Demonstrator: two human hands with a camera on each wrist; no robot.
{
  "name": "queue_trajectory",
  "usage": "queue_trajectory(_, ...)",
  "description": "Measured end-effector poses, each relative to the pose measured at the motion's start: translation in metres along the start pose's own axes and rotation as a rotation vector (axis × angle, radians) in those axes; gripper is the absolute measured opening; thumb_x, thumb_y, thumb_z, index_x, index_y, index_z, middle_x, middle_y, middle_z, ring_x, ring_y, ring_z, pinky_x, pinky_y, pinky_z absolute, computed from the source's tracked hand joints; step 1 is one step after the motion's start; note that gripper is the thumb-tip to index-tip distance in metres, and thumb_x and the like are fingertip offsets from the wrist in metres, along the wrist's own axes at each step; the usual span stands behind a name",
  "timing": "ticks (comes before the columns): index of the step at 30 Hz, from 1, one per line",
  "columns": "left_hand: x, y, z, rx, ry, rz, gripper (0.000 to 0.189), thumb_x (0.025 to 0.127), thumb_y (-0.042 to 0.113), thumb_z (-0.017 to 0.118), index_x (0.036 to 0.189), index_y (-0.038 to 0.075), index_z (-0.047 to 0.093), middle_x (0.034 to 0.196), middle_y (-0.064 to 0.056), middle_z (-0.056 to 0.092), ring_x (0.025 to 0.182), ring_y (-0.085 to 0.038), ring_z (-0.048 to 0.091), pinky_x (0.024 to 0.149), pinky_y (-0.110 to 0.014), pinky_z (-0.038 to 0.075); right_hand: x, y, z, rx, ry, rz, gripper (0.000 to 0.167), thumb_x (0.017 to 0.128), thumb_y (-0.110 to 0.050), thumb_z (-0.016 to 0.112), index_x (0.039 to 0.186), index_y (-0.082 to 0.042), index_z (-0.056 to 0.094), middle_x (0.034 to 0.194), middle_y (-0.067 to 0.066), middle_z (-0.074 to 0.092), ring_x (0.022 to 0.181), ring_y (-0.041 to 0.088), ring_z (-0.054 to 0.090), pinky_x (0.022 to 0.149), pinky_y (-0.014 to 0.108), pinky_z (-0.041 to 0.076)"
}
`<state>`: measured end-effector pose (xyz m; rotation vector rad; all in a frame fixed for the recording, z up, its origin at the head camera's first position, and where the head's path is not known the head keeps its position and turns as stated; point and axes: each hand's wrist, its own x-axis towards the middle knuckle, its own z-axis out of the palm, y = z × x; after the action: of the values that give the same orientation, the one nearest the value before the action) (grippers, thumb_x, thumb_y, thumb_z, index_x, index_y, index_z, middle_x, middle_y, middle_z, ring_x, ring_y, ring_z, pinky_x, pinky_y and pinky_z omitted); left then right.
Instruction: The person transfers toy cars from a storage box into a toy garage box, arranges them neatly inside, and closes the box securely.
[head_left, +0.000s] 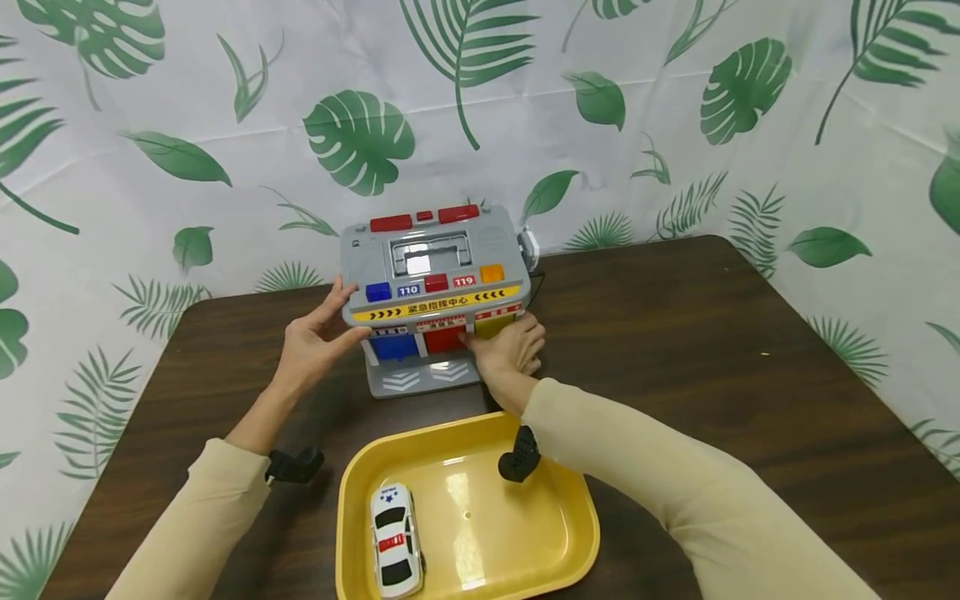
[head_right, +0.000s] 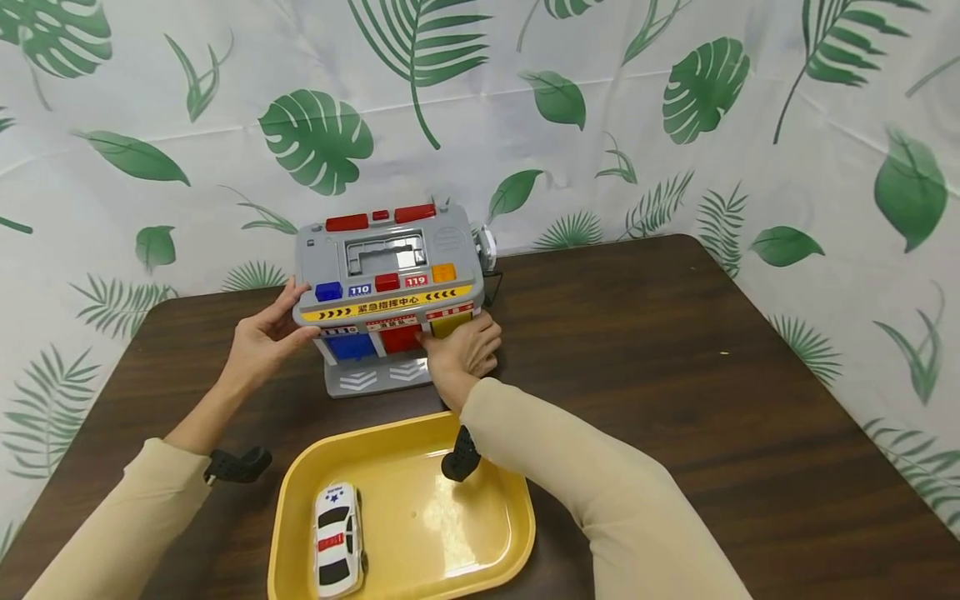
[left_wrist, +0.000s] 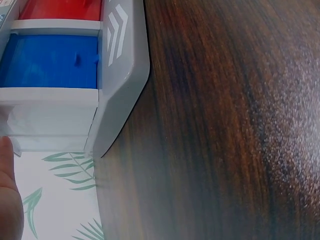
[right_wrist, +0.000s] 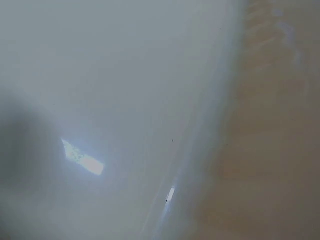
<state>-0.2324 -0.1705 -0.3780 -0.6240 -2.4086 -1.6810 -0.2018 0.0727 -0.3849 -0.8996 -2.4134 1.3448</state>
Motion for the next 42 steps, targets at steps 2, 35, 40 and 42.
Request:
queue_trajectory(2, 0.001, 0.000, -0.001, 0.002, 0.000, 0.004, 0.063, 0.084, 0.010, 0.071, 0.141, 0.017, 0.045, 0.154, -0.004, 0.024, 0.123, -0.033, 0.051, 0.089, -0.018, 0.048, 0.000, -0.001, 0.000, -0.002, 0.004, 0.000, 0.091, 0.065, -0.035, 0.085, 0.132, -0.006, 0.032, 0.128, 0.019, 0.037, 0.119, 0.034, 0.036, 0.099, 0.049, 0.034)
queue_trajectory(35, -0.001, 0.024, -0.006, 0.034, 0.024, -0.021, 0.059, 0.081, 0.004, 0.072, 0.136, 0.002, 0.049, 0.150, -0.013, 0.030, 0.126, -0.034, 0.047, 0.094, -0.024, 0.045, 0.003, -0.001, -0.011, 0.041, -0.131, -0.030, 0.090, 0.069, -0.035, 0.082, 0.135, -0.004, 0.029, 0.131, 0.019, 0.033, 0.123, 0.035, 0.034, 0.105, 0.053, 0.031)
queue_trajectory(40, -0.003, 0.036, -0.005, 0.063, 0.016, -0.017, 0.059, 0.081, 0.003, 0.071, 0.135, -0.001, 0.048, 0.149, -0.016, 0.030, 0.124, -0.034, 0.049, 0.096, -0.034, 0.045, 0.010, 0.003, -0.029, 0.129, -0.257, -0.045, 0.071, 0.080, -0.023, 0.074, 0.134, 0.000, 0.033, 0.131, 0.021, 0.034, 0.122, 0.034, 0.034, 0.108, 0.047, 0.032)
queue_trajectory(42, -0.003, 0.037, -0.005, 0.067, 0.013, -0.016, 0.059, 0.081, 0.004, 0.072, 0.135, -0.001, 0.048, 0.149, -0.016, 0.030, 0.123, -0.034, 0.050, 0.096, -0.041, 0.044, 0.015, 0.003, -0.038, 0.156, -0.292, -0.044, 0.059, 0.084, -0.017, 0.068, 0.130, 0.003, 0.038, 0.128, 0.022, 0.038, 0.116, 0.033, 0.039, 0.104, 0.045, 0.037)
